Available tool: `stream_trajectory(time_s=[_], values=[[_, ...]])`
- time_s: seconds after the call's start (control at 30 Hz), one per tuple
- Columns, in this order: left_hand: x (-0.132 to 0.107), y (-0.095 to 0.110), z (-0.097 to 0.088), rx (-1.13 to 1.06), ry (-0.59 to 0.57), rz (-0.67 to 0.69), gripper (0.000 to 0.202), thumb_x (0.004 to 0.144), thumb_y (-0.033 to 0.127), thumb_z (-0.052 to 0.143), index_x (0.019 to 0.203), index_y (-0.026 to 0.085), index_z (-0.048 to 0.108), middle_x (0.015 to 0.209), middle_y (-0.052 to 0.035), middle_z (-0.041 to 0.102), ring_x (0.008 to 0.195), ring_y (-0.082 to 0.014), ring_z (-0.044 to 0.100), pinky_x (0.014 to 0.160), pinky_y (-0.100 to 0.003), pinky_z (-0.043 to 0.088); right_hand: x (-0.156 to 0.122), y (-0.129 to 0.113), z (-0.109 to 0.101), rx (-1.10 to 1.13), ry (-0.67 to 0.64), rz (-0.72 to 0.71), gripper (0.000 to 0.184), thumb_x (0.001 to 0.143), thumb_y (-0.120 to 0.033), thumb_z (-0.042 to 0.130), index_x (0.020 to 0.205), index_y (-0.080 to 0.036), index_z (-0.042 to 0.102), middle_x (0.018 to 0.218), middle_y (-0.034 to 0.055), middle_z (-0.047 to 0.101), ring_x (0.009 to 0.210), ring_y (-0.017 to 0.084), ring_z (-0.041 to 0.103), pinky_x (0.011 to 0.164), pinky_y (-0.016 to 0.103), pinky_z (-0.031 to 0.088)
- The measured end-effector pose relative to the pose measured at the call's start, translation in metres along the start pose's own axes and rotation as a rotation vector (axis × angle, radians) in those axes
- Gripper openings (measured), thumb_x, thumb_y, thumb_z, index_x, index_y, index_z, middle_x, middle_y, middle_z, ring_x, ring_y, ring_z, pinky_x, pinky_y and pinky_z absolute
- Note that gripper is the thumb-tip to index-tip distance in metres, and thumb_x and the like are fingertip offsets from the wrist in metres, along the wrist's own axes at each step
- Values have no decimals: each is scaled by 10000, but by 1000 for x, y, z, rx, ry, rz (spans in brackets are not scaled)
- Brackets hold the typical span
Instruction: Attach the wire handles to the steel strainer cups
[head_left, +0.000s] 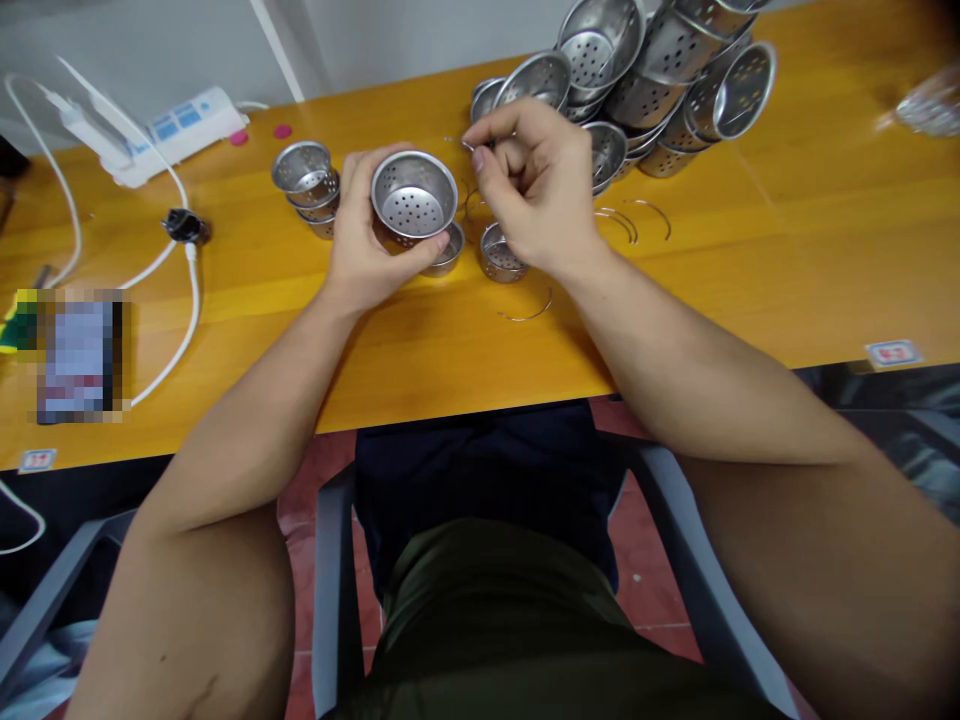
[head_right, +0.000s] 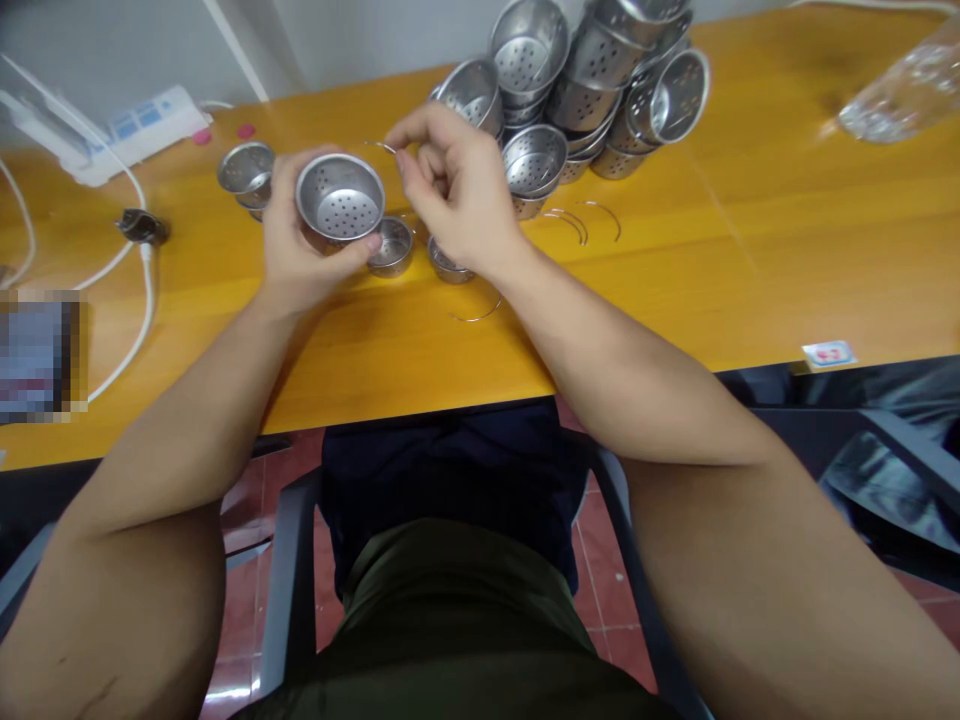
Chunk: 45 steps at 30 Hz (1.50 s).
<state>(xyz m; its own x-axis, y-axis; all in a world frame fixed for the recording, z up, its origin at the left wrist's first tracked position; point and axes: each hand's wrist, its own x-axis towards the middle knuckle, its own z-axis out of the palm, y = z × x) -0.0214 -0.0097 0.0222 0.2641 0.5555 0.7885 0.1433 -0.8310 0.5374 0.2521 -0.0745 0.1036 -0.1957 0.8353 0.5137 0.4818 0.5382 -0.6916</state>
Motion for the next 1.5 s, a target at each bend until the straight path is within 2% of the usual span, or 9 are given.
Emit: stream_trajectory(time_s=[0.07, 0.17, 0.37, 0.53, 0.8, 1.1, 1.23, 1.37, 1.5], values=[[2, -1, 4, 77, 76, 32, 1110, 716, 1195, 998, 1545, 505, 737, 1441, -96, 658, 1425, -526, 660, 1273, -777, 553, -1, -2, 1, 1, -5, 7, 373, 1194, -643, 701, 1378, -341, 821, 881, 34, 705, 802, 320, 664, 716, 451, 501], [2, -3, 6, 186, 47, -98, 1046, 722, 1138, 1089, 1428, 450, 741, 1404, -88, 661, 1439, -507, 667, 1285, -712, 581, -4, -7, 3, 4, -37, 25, 361, 1197, -633, 710, 1366, -339, 833, 924, 55, 745, 840, 327, 697, 753, 456, 529], [-6, 1, 17, -59, 89, 5, 1217, 739, 1322, 860, 1537, 433, 625, 1431, -74, 698, 1331, -418, 731, 1167, -626, 600, -7, -15, 1, -7, -90, 22, 340, 1222, -594, 635, 1370, -354, 826, 964, 59, 742, 870, 348, 711, 805, 473, 576], [-4, 9, 25, 170, -17, -264, 1016, 817, 949, 1172, 1492, 433, 617, 1445, -93, 717, 1420, -480, 763, 1215, -667, 640, -7, -14, 0, -60, -132, 47, 363, 1229, -672, 685, 1359, -371, 841, 999, 77, 779, 920, 367, 736, 751, 454, 540], [-9, -6, 25, 137, -54, -183, 1081, 763, 779, 1277, 1514, 385, 606, 1495, -122, 711, 1481, -518, 753, 1300, -693, 649, 1, 14, 21, 198, -17, -112, 206, 1056, -458, 938, 1011, -366, 760, 743, -22, 625, 641, 267, 580, 567, 406, 456], [-11, -4, 22, 148, -87, -134, 1174, 732, 685, 1333, 1593, 412, 583, 1549, -123, 721, 1467, -529, 787, 1274, -711, 684, -1, 12, 24, 226, 16, -126, 209, 1036, -431, 939, 992, -372, 743, 728, -22, 600, 624, 274, 525, 564, 418, 414], [-12, 1, 26, 176, -83, -112, 1276, 690, 746, 1356, 1628, 422, 554, 1580, -124, 716, 1464, -528, 794, 1260, -705, 692, -4, 6, 29, 234, 39, -107, 225, 1018, -298, 944, 1031, -356, 727, 703, -43, 559, 606, 255, 507, 576, 401, 414], [-13, 2, 25, 164, -111, -85, 1190, 793, 855, 1264, 1640, 416, 553, 1540, -113, 729, 1449, -514, 794, 1235, -690, 680, -4, 3, 36, 294, 56, -135, 272, 965, -129, 891, 957, -321, 698, 686, -57, 525, 584, 215, 488, 598, 380, 409], [-12, 7, 21, 138, -134, -66, 1104, 842, 878, 1208, 1623, 417, 580, 1517, -110, 728, 1427, -508, 795, 1227, -695, 669, -3, 1, 37, 280, 30, -87, 267, 974, -150, 914, 937, -321, 714, 685, -49, 511, 592, 220, 478, 568, 372, 403]])
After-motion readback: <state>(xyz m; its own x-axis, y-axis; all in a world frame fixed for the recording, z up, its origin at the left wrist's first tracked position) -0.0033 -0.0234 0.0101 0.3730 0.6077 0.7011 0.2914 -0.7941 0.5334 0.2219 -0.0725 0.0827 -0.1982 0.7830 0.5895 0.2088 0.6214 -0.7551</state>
